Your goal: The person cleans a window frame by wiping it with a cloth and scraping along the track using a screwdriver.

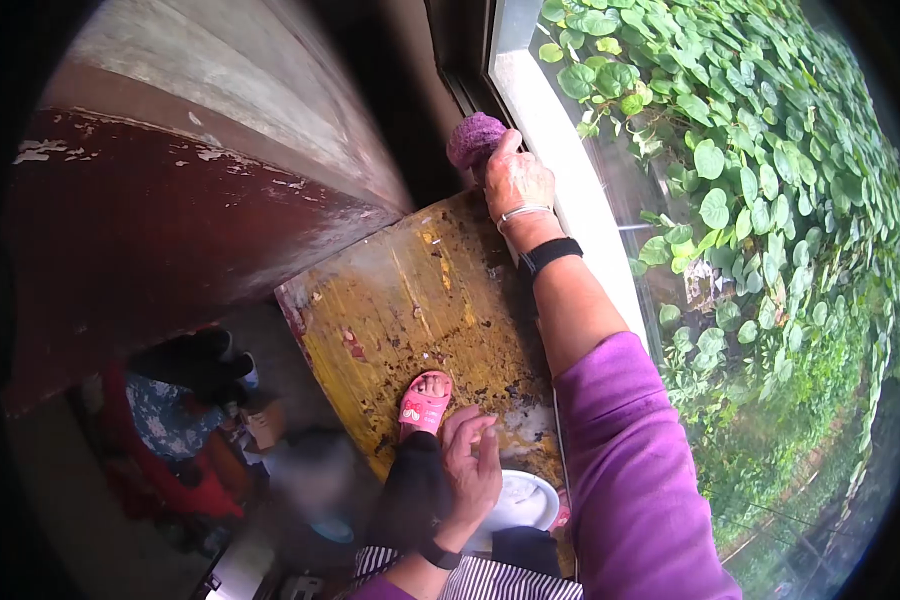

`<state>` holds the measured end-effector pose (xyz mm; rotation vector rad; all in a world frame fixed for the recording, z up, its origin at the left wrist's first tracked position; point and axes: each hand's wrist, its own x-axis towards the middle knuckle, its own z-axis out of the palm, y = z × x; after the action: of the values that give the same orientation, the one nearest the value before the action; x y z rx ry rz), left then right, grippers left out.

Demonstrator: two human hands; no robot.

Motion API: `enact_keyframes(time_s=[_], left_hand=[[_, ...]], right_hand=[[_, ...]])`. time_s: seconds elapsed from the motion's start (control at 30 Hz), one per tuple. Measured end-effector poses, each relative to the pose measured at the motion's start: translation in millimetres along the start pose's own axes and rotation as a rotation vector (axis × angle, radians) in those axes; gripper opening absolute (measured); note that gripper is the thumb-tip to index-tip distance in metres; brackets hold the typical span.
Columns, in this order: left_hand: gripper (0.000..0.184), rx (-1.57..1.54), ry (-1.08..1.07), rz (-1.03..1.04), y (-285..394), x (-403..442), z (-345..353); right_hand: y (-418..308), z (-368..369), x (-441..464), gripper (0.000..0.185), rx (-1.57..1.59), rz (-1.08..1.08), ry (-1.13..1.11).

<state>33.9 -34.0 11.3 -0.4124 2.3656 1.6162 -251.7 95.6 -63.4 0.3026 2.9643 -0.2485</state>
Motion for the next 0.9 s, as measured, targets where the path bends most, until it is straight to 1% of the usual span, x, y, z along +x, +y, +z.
enact_keyframes(time_s=[0.03,0.1,0.13,0.2,0.23,0.27,0.33,0.37,0.4,0.47,0.5,0.53,0.63,0.67,0.8,0.87,0.9], left_hand=[[0.013,-0.005,0.006,-0.014,-0.1,2.5,0.2],[0.013,-0.012,0.012,-0.031,1.4,7.5,0.2],[0.013,-0.006,0.015,-0.035,3.3,10.6,0.1],[0.013,0.000,0.016,-0.038,7.0,18.7,-0.5],[0.012,0.015,0.022,-0.012,8.1,21.2,-1.5],[0.012,0.031,0.027,0.013,8.0,23.4,-2.3],[0.012,0.025,0.023,-0.016,6.5,24.3,-1.8],[0.012,0.012,0.017,-0.043,5.6,23.1,-1.3],[0.012,0.016,0.017,-0.046,3.1,22.1,-0.7],[0.012,-0.001,0.014,-0.061,-2.7,17.8,1.3],[0.012,-0.002,0.011,-0.062,-3.9,16.2,2.7],[0.013,-0.006,0.013,-0.067,-5.0,14.0,4.2],[0.012,-0.002,0.008,-0.075,-6.4,5.6,4.9],[0.012,-0.001,0.014,-0.069,-5.8,5.3,7.5],[0.012,-0.035,-0.003,-0.089,-8.1,-6.3,14.2],[0.012,-0.049,-0.019,-0.088,-9.2,-10.6,15.7],[0.011,-0.047,-0.015,-0.094,-8.5,-12.9,16.2]], right_hand=[[-5.6,-7.9,4.1,0.045,0.002,0.000,-0.006],[-13.3,-20.9,12.5,0.061,-0.159,-0.084,-0.078],[-14.3,-18.4,16.3,0.061,-0.161,-0.084,-0.081],[-14.5,-7.8,25.1,0.066,-0.314,-0.210,-0.167],[-14.5,-0.5,29.2,0.057,-0.305,-0.210,-0.112],[-15.3,7.3,38.0,0.057,-0.301,-0.210,-0.114],[-18.4,18.3,56.2,0.055,-0.329,-0.272,-0.065],[-20.1,16.1,62.5,0.054,-0.283,-0.254,-0.163],[-20.3,16.3,62.9,0.054,-0.280,-0.254,-0.167],[-19.0,15.1,61.1,0.055,-0.159,-0.252,-0.195],[-19.9,13.3,59.6,0.054,-0.120,-0.214,-0.214],[-18.1,11.1,54.9,0.054,-0.121,-0.214,-0.217],[-5.4,9.8,27.9,0.056,-0.015,-0.188,-0.253],[0.8,11.4,11.4,0.055,-0.082,-0.223,-0.216],[21.9,4.6,-59.8,0.061,-0.106,-0.125,-0.359],[40.9,20.0,-115.9,0.065,-0.030,-0.081,-0.306],[43.7,9.5,-148.5,0.068,-0.044,0.008,-0.406]])
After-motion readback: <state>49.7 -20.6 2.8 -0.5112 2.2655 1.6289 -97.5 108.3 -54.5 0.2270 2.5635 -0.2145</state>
